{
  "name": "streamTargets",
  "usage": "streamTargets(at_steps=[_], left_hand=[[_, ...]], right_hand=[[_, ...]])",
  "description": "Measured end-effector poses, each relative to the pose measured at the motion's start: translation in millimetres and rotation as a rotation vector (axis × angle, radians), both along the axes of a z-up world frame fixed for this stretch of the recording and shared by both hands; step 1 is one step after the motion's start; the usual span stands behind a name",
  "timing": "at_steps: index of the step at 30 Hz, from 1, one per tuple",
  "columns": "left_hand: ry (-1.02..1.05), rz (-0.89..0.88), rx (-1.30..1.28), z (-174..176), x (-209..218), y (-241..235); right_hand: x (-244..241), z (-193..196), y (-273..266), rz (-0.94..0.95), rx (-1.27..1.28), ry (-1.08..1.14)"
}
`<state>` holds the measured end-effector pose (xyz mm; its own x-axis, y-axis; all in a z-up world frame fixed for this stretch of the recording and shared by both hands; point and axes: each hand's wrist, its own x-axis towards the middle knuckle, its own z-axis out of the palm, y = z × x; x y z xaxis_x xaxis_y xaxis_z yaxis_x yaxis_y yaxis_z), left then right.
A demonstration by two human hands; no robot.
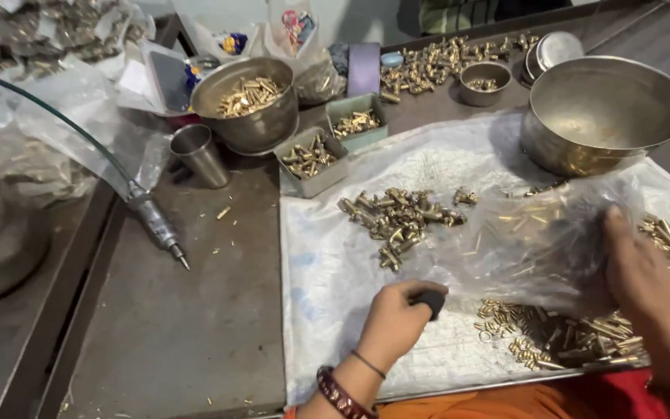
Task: The person pours brass-colored metal parts from a bowl onto a white sheet, then uses a handheld tool to press or snap small metal pieces onto each part. The person handles the parts one at a time, placing the finished pieces into a pile on the sheet.
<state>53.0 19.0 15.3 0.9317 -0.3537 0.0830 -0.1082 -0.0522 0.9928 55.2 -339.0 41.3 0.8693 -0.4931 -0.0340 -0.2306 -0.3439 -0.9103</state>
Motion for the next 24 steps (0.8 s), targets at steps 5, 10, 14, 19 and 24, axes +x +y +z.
streamTargets(at_steps=[5,10,14,19,24], left_hand=[[-0.047,0.217,0.287,55.6,7.5,-31.8],[-0.313,0.379,0.19,30.7,13.9,-45.8],[-0.016,0.31,0.121,26.0,23.7,-37.6],[0.08,0.289,0.067,19.6,32.0,-32.6],[0.07,0.247,0.046,22.3,32.3,-30.0]], right_hand=[[22.1,88.8,33.8,0.083,-0.76,0.232],[31.1,87.3,29.3,0.197,-0.993,-0.054],[50.4,37.2,-37.9,0.272,-0.653,-0.147],[50.1,91.5,16.3,0.271,-0.569,-0.208],[56.0,82.5,15.4,0.342,-0.673,-0.206]])
